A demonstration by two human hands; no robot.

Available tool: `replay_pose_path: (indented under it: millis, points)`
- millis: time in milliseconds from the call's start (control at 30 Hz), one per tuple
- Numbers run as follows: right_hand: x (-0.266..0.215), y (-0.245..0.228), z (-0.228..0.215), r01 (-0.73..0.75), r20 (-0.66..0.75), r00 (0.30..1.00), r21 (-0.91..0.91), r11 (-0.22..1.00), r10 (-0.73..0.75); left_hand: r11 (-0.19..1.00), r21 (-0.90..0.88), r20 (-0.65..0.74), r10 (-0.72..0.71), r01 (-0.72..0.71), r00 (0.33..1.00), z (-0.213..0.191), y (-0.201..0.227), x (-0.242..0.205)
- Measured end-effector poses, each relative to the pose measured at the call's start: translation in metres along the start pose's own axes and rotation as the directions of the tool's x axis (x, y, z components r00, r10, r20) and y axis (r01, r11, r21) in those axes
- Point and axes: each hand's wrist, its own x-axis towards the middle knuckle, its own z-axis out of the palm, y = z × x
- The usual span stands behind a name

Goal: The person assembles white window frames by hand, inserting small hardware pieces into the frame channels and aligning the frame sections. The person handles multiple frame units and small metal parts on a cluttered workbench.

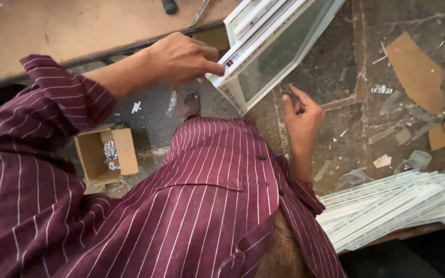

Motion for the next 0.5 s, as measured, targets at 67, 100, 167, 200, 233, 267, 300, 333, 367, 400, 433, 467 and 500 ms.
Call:
replay_pose_path:
  millis: [67,100,167,200,233,267,300,333,367,400,433,467,500]
  points:
    - [-0.005,0.006,-0.003,-0.049,-0.027,0.998,-0.006,0.999,0.048,0.998,-0.070,0.012,0.001,0.000,1.000,0.005,-0.005,0.001]
    - [-0.007,0.009,-0.004,-0.046,-0.033,0.998,-0.009,0.999,0.046,0.997,-0.075,-0.023,0.018,-0.020,1.000,0.008,-0.007,0.001]
    - [-0.012,0.013,-0.005,-0.040,-0.044,0.998,-0.020,0.999,0.040,0.994,-0.088,-0.097,0.053,-0.061,0.994,0.014,-0.011,0.001]
    - [-0.014,0.015,-0.007,-0.047,-0.049,0.998,-0.026,0.999,0.045,0.995,-0.092,-0.080,0.041,-0.049,0.996,0.018,-0.012,0.002]
    - [-0.016,0.016,-0.008,-0.053,-0.054,0.997,-0.033,0.998,0.051,0.995,-0.095,-0.064,0.030,-0.036,0.998,0.021,-0.012,0.001]
    - [-0.017,0.016,-0.008,-0.057,-0.056,0.997,-0.037,0.998,0.055,0.995,-0.097,-0.047,0.015,-0.019,0.999,0.022,-0.013,0.000]
    - [-0.018,0.015,-0.008,-0.075,-0.052,0.996,-0.028,0.997,0.074,0.994,-0.110,-0.071,0.022,-0.029,0.997,0.024,-0.013,0.000]
    - [-0.020,0.014,-0.008,-0.091,-0.045,0.995,-0.020,0.996,0.090,0.992,-0.124,-0.098,0.025,-0.037,0.995,0.025,-0.013,-0.001]
    - [-0.021,0.012,-0.008,-0.108,-0.038,0.993,-0.013,0.994,0.107,0.989,-0.138,-0.124,0.028,-0.045,0.992,0.026,-0.012,-0.002]
    - [-0.020,0.011,-0.008,-0.108,-0.032,0.994,-0.022,0.994,0.107,0.989,-0.140,-0.133,0.024,-0.043,0.991,0.026,-0.011,-0.003]
    - [-0.020,0.009,-0.008,-0.107,-0.025,0.994,-0.031,0.994,0.106,0.989,-0.142,-0.142,0.020,-0.041,0.990,0.026,-0.009,-0.003]
    - [-0.020,0.008,-0.008,-0.105,-0.019,0.994,-0.039,0.994,0.104,0.989,-0.142,-0.151,0.016,-0.038,0.988,0.025,-0.008,-0.004]
    - [-0.019,0.006,-0.008,-0.088,-0.016,0.996,-0.050,0.995,0.087,0.988,-0.150,-0.142,0.004,-0.026,0.990,0.023,-0.007,-0.006]
